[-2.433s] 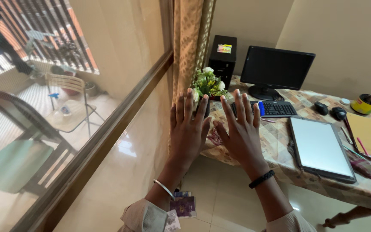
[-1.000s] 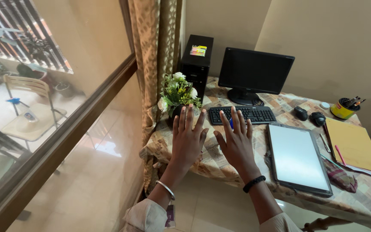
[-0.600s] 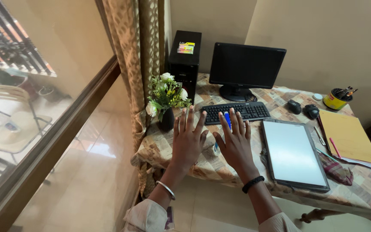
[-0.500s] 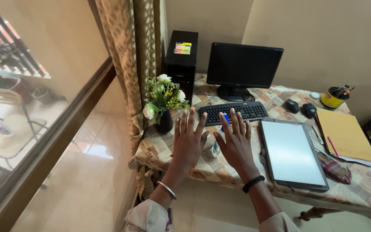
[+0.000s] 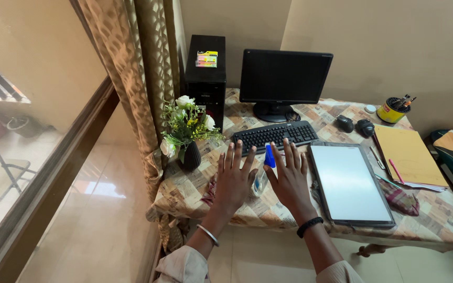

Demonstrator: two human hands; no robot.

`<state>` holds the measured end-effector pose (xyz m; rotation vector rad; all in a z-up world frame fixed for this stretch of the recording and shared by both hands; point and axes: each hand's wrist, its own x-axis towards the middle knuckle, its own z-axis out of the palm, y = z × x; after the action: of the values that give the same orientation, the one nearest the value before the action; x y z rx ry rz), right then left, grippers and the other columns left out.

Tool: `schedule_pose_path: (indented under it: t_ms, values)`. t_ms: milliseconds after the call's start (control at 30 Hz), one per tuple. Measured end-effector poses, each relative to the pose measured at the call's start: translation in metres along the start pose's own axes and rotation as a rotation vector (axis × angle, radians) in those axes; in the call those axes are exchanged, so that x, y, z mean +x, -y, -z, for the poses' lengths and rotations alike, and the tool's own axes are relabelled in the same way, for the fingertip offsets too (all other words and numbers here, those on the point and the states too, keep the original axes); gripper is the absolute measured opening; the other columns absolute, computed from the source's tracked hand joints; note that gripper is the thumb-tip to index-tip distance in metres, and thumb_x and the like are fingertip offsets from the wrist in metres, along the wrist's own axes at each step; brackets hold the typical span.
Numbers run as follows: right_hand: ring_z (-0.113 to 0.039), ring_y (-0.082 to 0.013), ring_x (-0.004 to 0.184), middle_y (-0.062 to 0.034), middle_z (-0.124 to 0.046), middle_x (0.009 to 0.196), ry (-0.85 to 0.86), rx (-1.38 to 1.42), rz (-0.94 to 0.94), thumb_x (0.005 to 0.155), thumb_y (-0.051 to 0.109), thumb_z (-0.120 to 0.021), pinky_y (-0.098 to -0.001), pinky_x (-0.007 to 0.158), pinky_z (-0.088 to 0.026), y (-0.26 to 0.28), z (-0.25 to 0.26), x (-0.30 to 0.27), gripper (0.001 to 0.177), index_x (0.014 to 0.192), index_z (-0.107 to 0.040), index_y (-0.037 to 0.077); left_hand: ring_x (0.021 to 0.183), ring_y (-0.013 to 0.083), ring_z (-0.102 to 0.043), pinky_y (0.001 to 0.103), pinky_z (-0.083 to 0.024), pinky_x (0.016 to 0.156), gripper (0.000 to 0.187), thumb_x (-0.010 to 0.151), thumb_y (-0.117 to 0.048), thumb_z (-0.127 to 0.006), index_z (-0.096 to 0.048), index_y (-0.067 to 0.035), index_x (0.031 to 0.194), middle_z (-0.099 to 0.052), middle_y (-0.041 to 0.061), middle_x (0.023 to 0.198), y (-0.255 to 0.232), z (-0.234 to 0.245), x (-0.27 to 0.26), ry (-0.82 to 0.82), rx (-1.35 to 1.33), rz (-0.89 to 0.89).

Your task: The person cleans a large glass window pane using a patterned cloth and a spray bottle. They wipe the glass surface with the cloth, then spray the window with liquid from a blue spray bottle, and continue wiping the surface. The task involves repetitive wiping and spraying motions on the window.

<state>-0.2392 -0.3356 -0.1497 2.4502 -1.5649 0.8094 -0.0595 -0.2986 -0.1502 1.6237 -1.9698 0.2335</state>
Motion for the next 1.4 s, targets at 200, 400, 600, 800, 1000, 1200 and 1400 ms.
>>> schedule_pose_path:
  t_ms: [200, 400, 600, 800, 1000, 1200, 1400]
  values:
    - [-0.021, -0.036, 0.155, -0.0165, -0.024, 0.167, 0.025, -0.016, 0.005, 0.104, 0.053, -0.042, -0.0551, 0.123, -0.014, -0.026, -0.022, 0.001, 0.065, 0.161, -0.03, 0.025, 0.154, 0.0399, -0.021, 0.058, -0.017, 0.122, 0.062, 0.104, -0.042, -0.049, -0.034, -0.019, 0.16, -0.027, 0.022, 0.165, 0.0, -0.024, 0.002, 0.021, 0.003, 0.033]
    - [-0.02, -0.0367, 0.154, -0.0167, -0.023, 0.167, 0.082, -0.022, 0.025, 0.103, 0.055, -0.041, -0.0557, 0.122, -0.014, -0.053, -0.042, 0.007, 0.067, 0.161, -0.029, 0.025, 0.153, 0.0395, -0.023, 0.057, -0.019, 0.122, 0.065, 0.102, -0.043, -0.053, -0.035, -0.019, 0.159, -0.028, 0.021, 0.164, -0.009, -0.05, 0.005, 0.028, 0.007, 0.052]
    - [-0.02, -0.0359, 0.154, -0.0162, -0.023, 0.167, 0.095, 0.017, 0.047, 0.103, 0.055, -0.042, -0.0568, 0.122, -0.013, -0.073, -0.062, 0.014, 0.067, 0.161, -0.029, 0.025, 0.152, 0.0392, -0.023, 0.056, -0.019, 0.12, 0.069, 0.1, -0.045, -0.056, -0.035, -0.017, 0.159, -0.028, 0.021, 0.164, -0.008, -0.074, 0.007, 0.094, -0.012, 0.086]
    - [-0.021, -0.0354, 0.154, -0.016, -0.023, 0.167, 0.125, 0.069, 0.065, 0.102, 0.054, -0.045, -0.0567, 0.122, -0.014, -0.085, -0.075, 0.018, 0.068, 0.161, -0.03, 0.025, 0.153, 0.0362, -0.023, 0.055, -0.017, 0.122, 0.081, 0.097, -0.05, -0.059, -0.029, -0.01, 0.16, -0.028, 0.018, 0.165, -0.009, -0.091, 0.008, 0.118, -0.016, 0.121]
    - [-0.022, -0.0351, 0.154, -0.0158, -0.025, 0.167, 0.15, 0.098, 0.072, 0.101, 0.053, -0.046, -0.0566, 0.121, -0.016, -0.093, -0.089, 0.019, 0.067, 0.16, -0.031, 0.024, 0.154, 0.034, -0.02, 0.053, -0.015, 0.122, 0.092, 0.092, -0.054, -0.062, -0.024, -0.006, 0.16, -0.026, 0.017, 0.166, -0.01, -0.109, 0.01, 0.182, -0.008, 0.177]
    - [-0.022, -0.0351, 0.154, -0.0169, -0.026, 0.166, 0.196, 0.132, 0.076, 0.102, 0.055, -0.044, -0.0559, 0.121, -0.016, -0.095, -0.102, 0.021, 0.067, 0.16, -0.032, 0.023, 0.155, 0.0324, -0.02, 0.052, -0.015, 0.123, 0.095, 0.09, -0.053, -0.067, -0.023, -0.005, 0.161, -0.026, 0.016, 0.167, -0.009, -0.117, 0.015, 0.209, -0.018, 0.21]
    - [-0.021, -0.0357, 0.153, -0.0176, -0.027, 0.165, 0.245, 0.19, 0.048, 0.1, 0.056, -0.046, -0.0555, 0.121, -0.016, -0.093, -0.109, 0.022, 0.071, 0.16, -0.032, 0.021, 0.154, 0.0315, -0.02, 0.051, -0.015, 0.123, 0.097, 0.089, -0.049, -0.069, -0.021, -0.002, 0.159, -0.027, 0.018, 0.165, -0.005, -0.125, 0.021, 0.241, -0.068, 0.229]
